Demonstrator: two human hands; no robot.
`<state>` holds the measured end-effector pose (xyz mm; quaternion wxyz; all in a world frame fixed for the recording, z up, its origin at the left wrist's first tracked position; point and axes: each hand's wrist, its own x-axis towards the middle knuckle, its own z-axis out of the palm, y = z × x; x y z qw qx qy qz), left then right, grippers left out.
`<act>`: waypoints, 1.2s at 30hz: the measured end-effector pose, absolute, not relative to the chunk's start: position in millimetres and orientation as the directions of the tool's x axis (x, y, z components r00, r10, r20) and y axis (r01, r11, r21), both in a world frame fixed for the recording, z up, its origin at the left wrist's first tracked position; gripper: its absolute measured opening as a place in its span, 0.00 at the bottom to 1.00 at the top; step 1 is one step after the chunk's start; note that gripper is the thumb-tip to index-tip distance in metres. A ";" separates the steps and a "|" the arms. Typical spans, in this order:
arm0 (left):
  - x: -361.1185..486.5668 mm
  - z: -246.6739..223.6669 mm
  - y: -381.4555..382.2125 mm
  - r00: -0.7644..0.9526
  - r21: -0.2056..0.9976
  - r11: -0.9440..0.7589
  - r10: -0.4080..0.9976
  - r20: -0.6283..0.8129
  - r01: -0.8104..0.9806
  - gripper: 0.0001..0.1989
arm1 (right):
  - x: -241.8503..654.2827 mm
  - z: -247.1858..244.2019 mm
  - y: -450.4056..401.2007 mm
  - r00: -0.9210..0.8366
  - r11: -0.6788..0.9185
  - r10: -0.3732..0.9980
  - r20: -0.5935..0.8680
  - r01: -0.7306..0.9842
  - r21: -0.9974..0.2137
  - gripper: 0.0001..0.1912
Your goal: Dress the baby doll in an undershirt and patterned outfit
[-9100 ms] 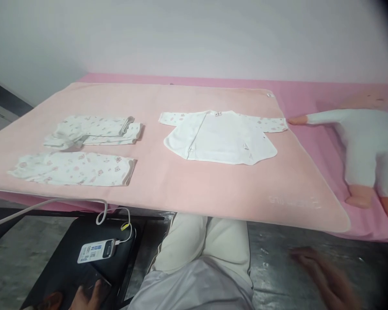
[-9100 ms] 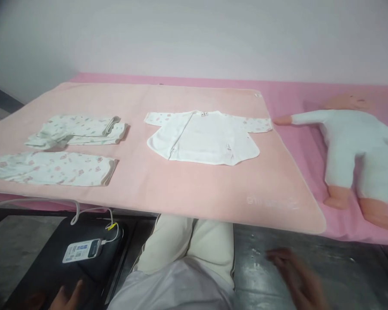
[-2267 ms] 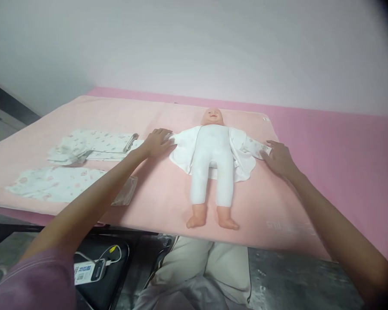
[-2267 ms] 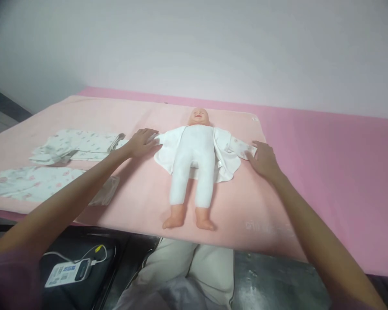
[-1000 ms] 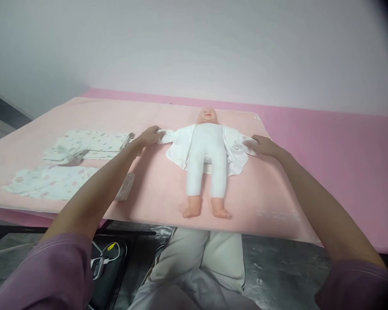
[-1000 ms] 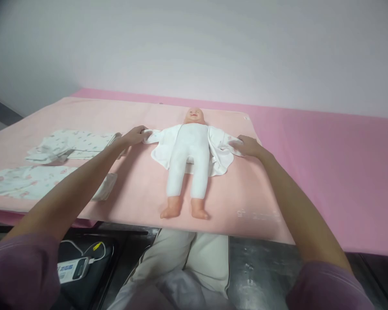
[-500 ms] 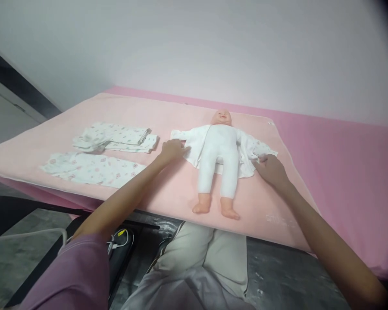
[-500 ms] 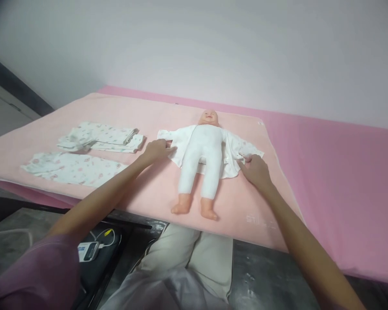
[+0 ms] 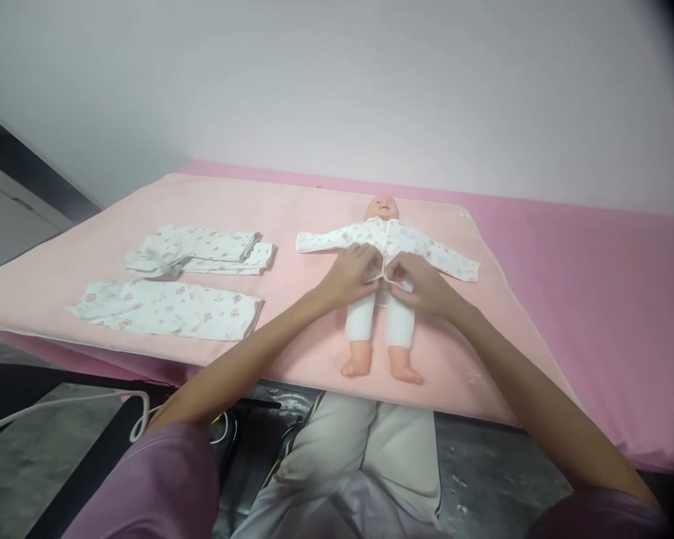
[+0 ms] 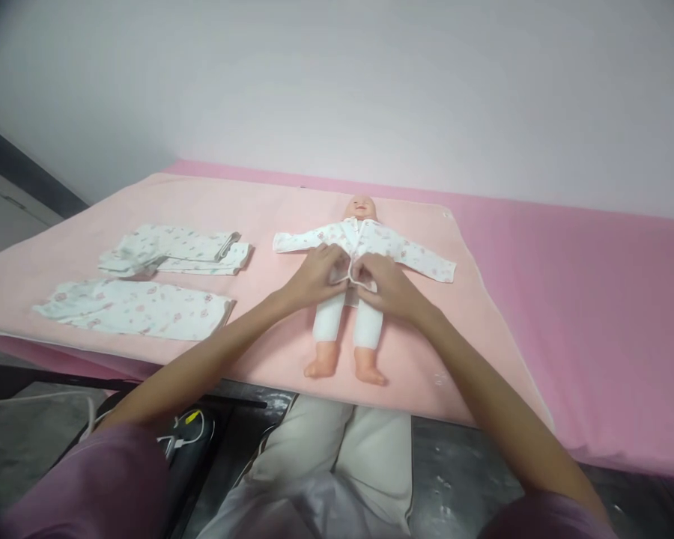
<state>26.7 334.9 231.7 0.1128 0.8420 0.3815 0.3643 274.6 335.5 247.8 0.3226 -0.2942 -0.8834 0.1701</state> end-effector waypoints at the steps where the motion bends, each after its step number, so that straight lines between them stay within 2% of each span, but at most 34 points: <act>1: 21.4 226.6 325.6 0.439 0.433 -0.682 0.720 0.537 0.589 0.11 | 275.6 242.9 328.4 -0.638 0.786 0.613 0.467 0.428 -0.446 0.07; 4: 0.2 213.0 308.3 0.390 0.469 -0.635 0.760 0.519 0.614 0.09 | 285.4 231.0 313.4 -0.575 0.755 0.656 0.489 0.496 -0.429 0.05; 7: -14.9 206.3 300.5 0.433 0.488 -0.636 0.769 0.471 0.598 0.08 | 291.8 228.4 304.8 -0.598 0.749 0.661 0.454 0.490 -0.446 0.03; 10: -23.1 203.3 290.6 0.445 0.448 -0.636 0.766 0.463 0.629 0.06 | 297.1 225.8 297.3 -0.648 0.788 0.616 0.448 0.512 -0.344 0.05; 12: -26.8 201.3 284.2 0.352 0.442 -0.549 0.819 0.453 0.709 0.07 | 304.5 218.8 293.1 -0.599 0.762 0.641 0.479 0.568 -0.310 0.06; 14: -28.2 199.7 281.8 0.248 0.482 -0.429 0.884 0.396 0.764 0.13 | 314.0 208.0 290.5 -0.495 0.686 0.712 0.498 0.641 -0.344 0.12; 16: -26.3 199.0 284.6 0.207 0.564 -0.333 0.938 0.278 0.755 0.17 | 321.9 197.8 289.1 -0.412 0.594 0.784 0.464 0.714 -0.371 0.16; 18: -22.7 199.5 289.7 0.231 0.630 -0.280 0.959 0.162 0.724 0.17 | 326.7 193.0 287.3 -0.377 0.510 0.849 0.371 0.769 -0.386 0.15; 20: -20.4 201.8 293.1 0.263 0.630 -0.272 0.958 0.111 0.727 0.17 | 330.0 196.0 283.8 -0.376 0.461 0.886 0.272 0.779 -0.424 0.13; 22: -22.1 207.0 292.6 0.285 0.581 -0.303 0.950 0.124 0.755 0.16 | 334.7 205.4 279.2 -0.418 0.475 0.880 0.227 0.743 -0.472 0.12; 25: -30.0 221.6 290.0 0.343 0.514 -0.364 0.929 0.139 0.777 0.16 | 343.1 223.3 278.7 -0.487 0.557 0.828 0.276 0.663 -0.500 0.11; 27: -33.1 234.4 294.7 0.372 0.506 -0.393 0.916 0.147 0.768 0.14 | 343.4 233.5 289.7 -0.463 0.556 0.830 0.312 0.638 -0.533 0.12; 32: -11.3 258.2 355.8 0.247 0.630 -0.345 0.939 0.240 0.696 0.10 | 302.8 251.6 364.6 -0.298 0.400 0.916 0.267 0.652 -0.644 0.21; 34: 6.5 262.3 392.8 0.195 0.655 -0.291 0.957 0.217 0.698 0.12 | 276.7 257.8 401.6 -0.233 0.323 0.946 0.224 0.708 -0.628 0.19; 36: 23.8 266.2 426.2 0.135 0.670 -0.199 0.980 0.147 0.716 0.15 | 254.3 264.0 433.2 -0.162 0.220 0.975 0.150 0.763 -0.608 0.22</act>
